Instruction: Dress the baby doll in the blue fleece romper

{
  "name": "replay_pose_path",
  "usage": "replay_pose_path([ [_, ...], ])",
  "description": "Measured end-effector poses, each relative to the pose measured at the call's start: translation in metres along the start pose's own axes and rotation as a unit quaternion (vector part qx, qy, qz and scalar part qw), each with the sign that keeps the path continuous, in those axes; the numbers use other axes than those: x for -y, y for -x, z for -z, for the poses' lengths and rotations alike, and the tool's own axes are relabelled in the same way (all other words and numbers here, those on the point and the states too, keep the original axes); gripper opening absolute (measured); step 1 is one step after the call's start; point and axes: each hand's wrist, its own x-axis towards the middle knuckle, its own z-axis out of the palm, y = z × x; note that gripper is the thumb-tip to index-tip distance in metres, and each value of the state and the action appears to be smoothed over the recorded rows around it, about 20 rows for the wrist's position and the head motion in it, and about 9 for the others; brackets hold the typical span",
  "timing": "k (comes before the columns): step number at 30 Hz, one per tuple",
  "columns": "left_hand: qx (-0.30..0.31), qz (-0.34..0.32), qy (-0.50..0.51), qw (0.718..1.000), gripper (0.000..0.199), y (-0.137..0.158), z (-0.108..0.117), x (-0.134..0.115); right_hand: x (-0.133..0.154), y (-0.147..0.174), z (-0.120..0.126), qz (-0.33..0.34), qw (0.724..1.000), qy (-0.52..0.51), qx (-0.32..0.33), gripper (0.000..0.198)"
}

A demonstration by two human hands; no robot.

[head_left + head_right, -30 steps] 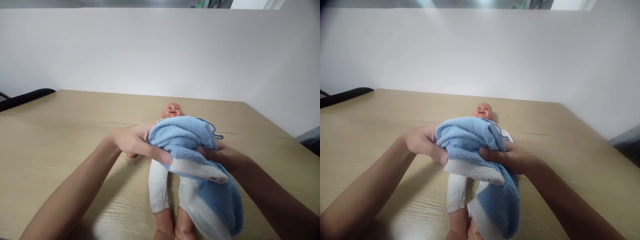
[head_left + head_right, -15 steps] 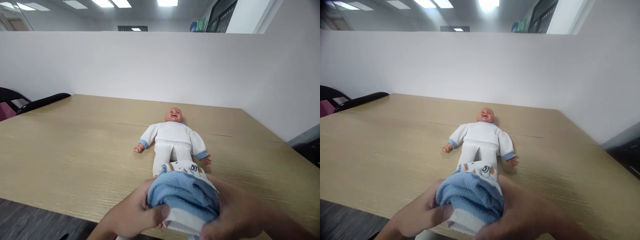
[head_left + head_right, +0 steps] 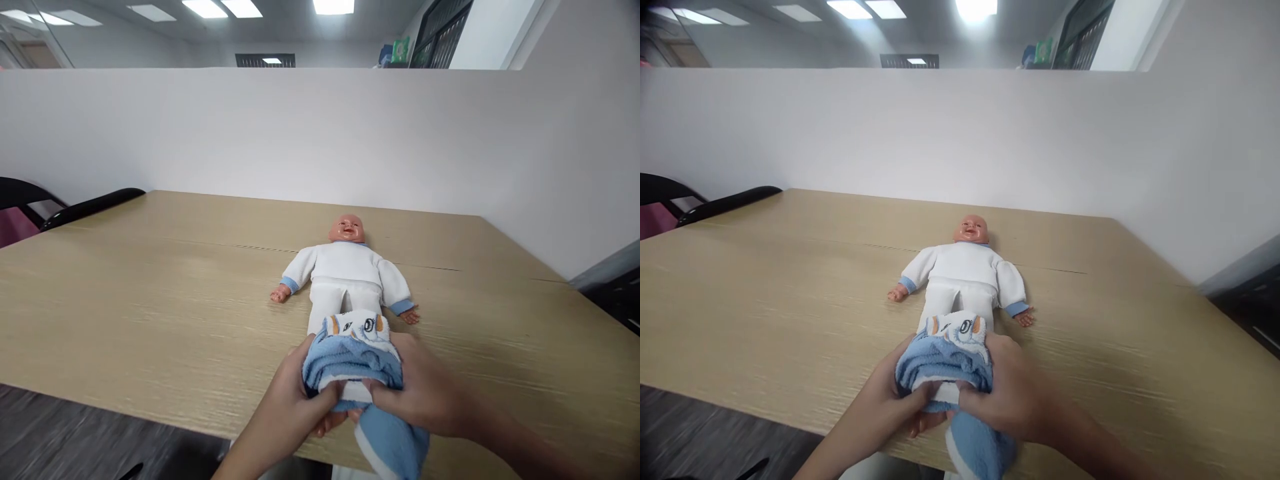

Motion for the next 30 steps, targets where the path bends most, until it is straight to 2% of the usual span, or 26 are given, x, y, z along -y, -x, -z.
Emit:
replay_pose_path([
  [4, -0.004, -0.012, -0.055, 0.998, 0.034, -0.01, 0.003, 0.004, -0.005, -0.007, -0.008, -0.015, 1.0, -0.021, -0.01, 0.02],
  [9, 0.007, -0.026, -0.048, 0.998, 0.033, -0.032, 0.005, -0.004, -0.018, -0.022, -0.014, -0.012, 0.997, -0.032, -0.063, 0.023],
  [13, 0.013, -0.025, -0.044, 0.999, 0.035, -0.05, 0.008, -0.012, -0.028, -0.038, -0.015, -0.004, 0.995, -0.054, -0.079, 0.035],
  [18, -0.004, -0.031, -0.096, 0.995, 0.03, -0.059, 0.012, -0.018, -0.028, -0.044, -0.008, 0.016, 0.997, -0.037, -0.069, 0.056],
  [20, -0.016, -0.032, -0.113, 0.993, 0.025, -0.056, 0.013, -0.02, -0.026, -0.041, -0.004, 0.017, 0.997, -0.04, -0.063, 0.05],
  [24, -0.041, -0.027, -0.128, 0.991, 0.017, -0.042, 0.013, -0.026, -0.024, -0.032, 0.006, -0.004, 0.997, -0.023, -0.067, 0.018],
  [30, -0.044, -0.005, -0.082, 0.996, 0.021, -0.012, 0.01, -0.029, -0.007, -0.024, 0.009, -0.019, 0.997, 0.043, -0.062, 0.013],
])
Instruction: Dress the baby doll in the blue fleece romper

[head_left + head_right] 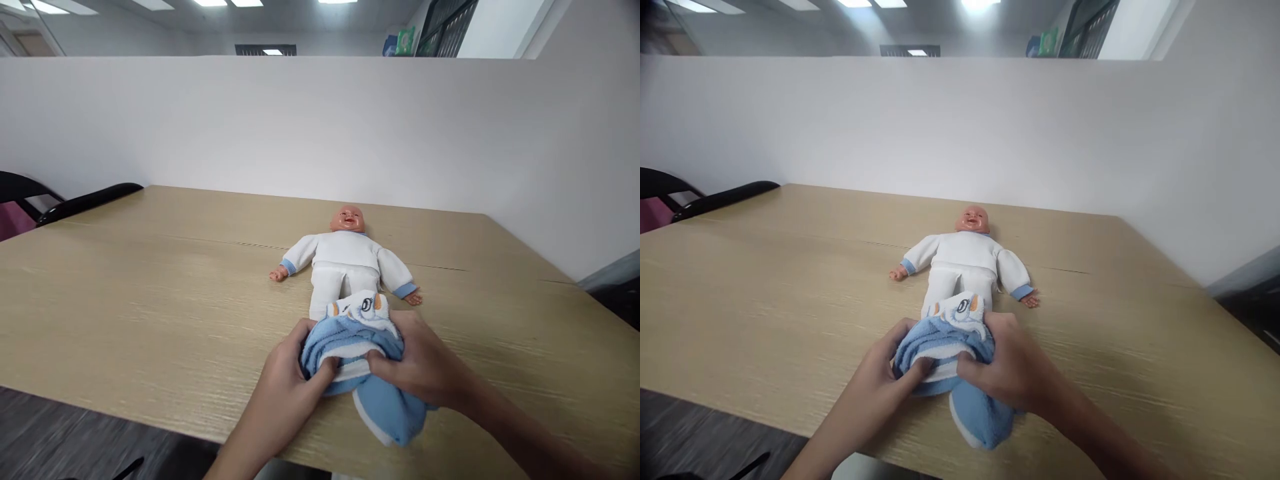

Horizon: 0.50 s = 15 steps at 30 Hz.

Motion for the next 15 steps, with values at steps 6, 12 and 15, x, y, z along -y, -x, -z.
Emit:
replay_pose_path([
  [6, 0.003, 0.06, 0.0, 0.998, 0.028, 0.026, 0.003, 0.016, 0.025, 0.003, -0.014, -0.039, 0.995, 0.016, 0.088, 0.018],
  [12, 0.015, 0.094, -0.043, 0.995, 0.031, 0.035, 0.002, 0.024, 0.027, 0.004, -0.032, -0.036, 0.994, 0.054, 0.092, 0.011],
  [15, 0.011, 0.101, -0.087, 0.991, 0.026, 0.035, 0.0, 0.026, 0.028, 0.006, -0.034, -0.021, 0.995, 0.064, 0.078, 0.01],
])
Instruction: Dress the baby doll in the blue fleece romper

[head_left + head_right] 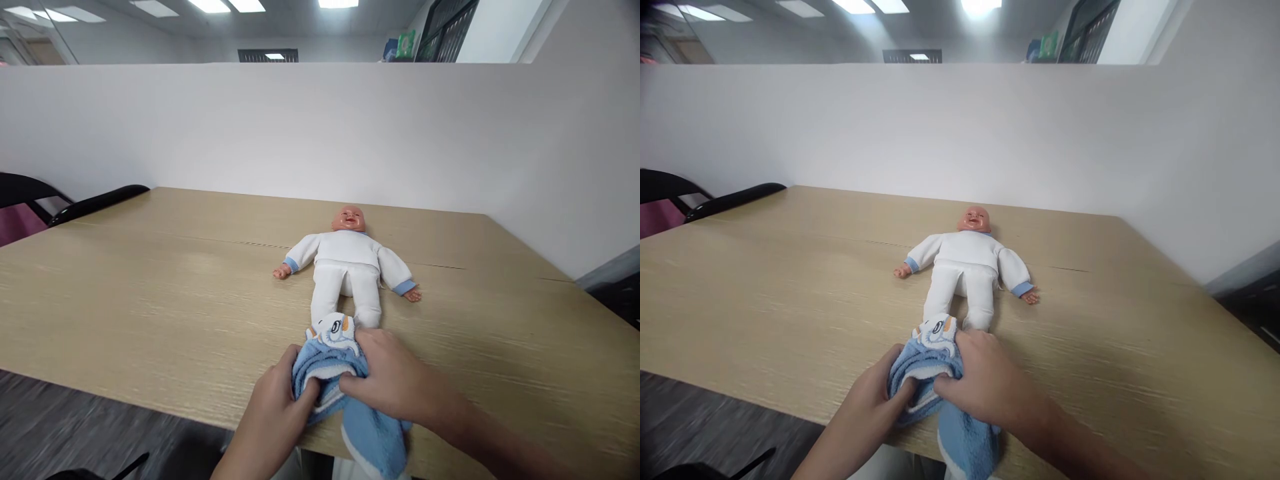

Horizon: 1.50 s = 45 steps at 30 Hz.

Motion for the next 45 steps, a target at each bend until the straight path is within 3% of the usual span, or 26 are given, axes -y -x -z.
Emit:
replay_pose_path([
  [4, -0.007, 0.004, -0.026, 1.0, 0.025, 0.001, 0.0, 0.001, 0.0, 0.004, 0.0, 0.03, 0.998, -0.046, 0.0, 0.011],
  [7, -0.035, -0.009, -0.024, 0.999, 0.028, 0.004, 0.002, 0.001, -0.001, 0.004, -0.001, 0.059, 0.994, -0.087, -0.009, 0.023],
  [11, -0.081, -0.078, 0.001, 0.994, 0.031, 0.005, 0.007, 0.001, 0.0, 0.004, 0.002, 0.058, 0.99, -0.121, -0.038, 0.028],
  [13, -0.07, -0.089, 0.039, 0.993, 0.034, 0.004, 0.008, 0.0, 0.003, 0.003, 0.006, 0.054, 0.989, -0.131, -0.039, 0.023],
  [17, -0.007, -0.041, 0.094, 0.995, 0.04, 0.0, 0.009, 0.0, 0.007, -0.003, 0.011, 0.047, 0.987, -0.155, -0.019, 0.014],
  [27, 0.041, 0.005, 0.038, 0.998, 0.021, 0.002, 0.006, 0.002, 0.003, -0.009, 0.002, 0.036, 0.995, -0.093, 0.014, 0.005],
  [31, 0.03, 0.015, -0.011, 0.999, 0.017, -0.002, 0.005, 0.001, -0.002, -0.01, -0.004, 0.025, 0.999, -0.025, -0.004, 0.008],
  [36, 0.01, -0.033, -0.049, 0.998, 0.015, -0.009, -0.002, 0.009, -0.005, -0.008, -0.006, 0.024, 0.999, 0.014, -0.021, 0.019],
  [42, 0.038, -0.068, 0.028, 0.997, 0.025, -0.008, -0.01, 0.015, -0.001, -0.002, -0.002, -0.032, 0.999, 0.035, -0.007, 0.033],
  [45, 0.029, -0.071, 0.103, 0.992, 0.029, -0.01, -0.013, 0.019, -0.005, -0.001, -0.001, -0.004, 0.999, -0.032, 0.003, 0.038],
])
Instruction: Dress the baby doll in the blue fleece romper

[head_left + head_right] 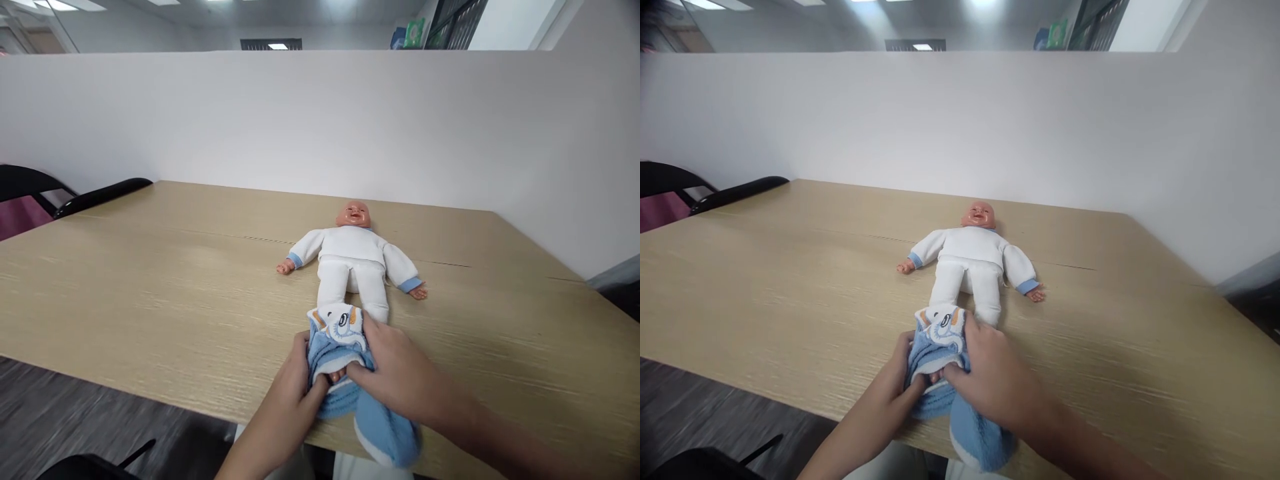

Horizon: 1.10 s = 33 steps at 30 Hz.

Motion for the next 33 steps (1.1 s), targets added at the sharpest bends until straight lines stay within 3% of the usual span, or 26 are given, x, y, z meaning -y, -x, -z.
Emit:
replay_pose_path([
  [3, -0.031, -0.003, 0.08, 0.996, 0.041, -0.003, -0.002, 0.01, -0.009, 0.0, 0.0, 0.045, 0.996, -0.07, 0.012, 0.039],
  [6, -0.074, -0.044, 0.099, 0.991, 0.047, -0.006, -0.002, 0.019, -0.017, -0.002, 0.0, 0.049, 0.995, -0.088, 0.003, 0.037],
  [9, -0.105, -0.08, 0.058, 0.99, 0.039, -0.013, 0.001, 0.02, -0.023, -0.009, 0.002, 0.055, 0.994, -0.092, -0.019, 0.029],
  [12, -0.119, -0.102, 0.018, 0.987, 0.028, -0.025, 0.01, 0.012, -0.032, -0.022, 0.008, 0.107, 0.989, -0.094, -0.04, 0.02],
  [15, -0.103, -0.135, 0.002, 0.985, 0.024, -0.04, 0.022, 0.002, -0.045, -0.036, 0.013, 0.167, 0.981, -0.094, -0.033, 0.014],
  [18, -0.053, -0.141, -0.009, 0.989, 0.026, -0.051, 0.035, -0.005, -0.058, -0.042, 0.017, 0.188, 0.975, -0.108, -0.043, 0.028],
  [22, 0.016, -0.135, -0.053, 0.989, 0.028, -0.056, 0.051, -0.012, -0.075, -0.036, 0.021, 0.181, 0.966, -0.183, -0.008, 0.06],
  [24, 0.033, -0.133, -0.082, 0.987, 0.032, -0.056, 0.056, -0.015, -0.085, -0.033, 0.022, 0.173, 0.949, -0.264, 0.025, 0.053],
  [27, 0.05, -0.127, -0.103, 0.985, 0.04, -0.056, 0.062, -0.017, -0.103, -0.03, 0.02, 0.137, 0.913, -0.383, 0.025, 0.027],
  [29, 0.06, -0.129, -0.095, 0.985, 0.05, -0.058, 0.064, -0.018, -0.114, -0.031, 0.018, 0.102, 0.897, -0.429, 0.014, 0.031],
  [33, 0.024, -0.168, -0.13, 0.977, 0.062, -0.069, 0.062, -0.03, -0.125, -0.032, 0.017, 0.05, 0.879, -0.474, 0.019, 0.046],
])
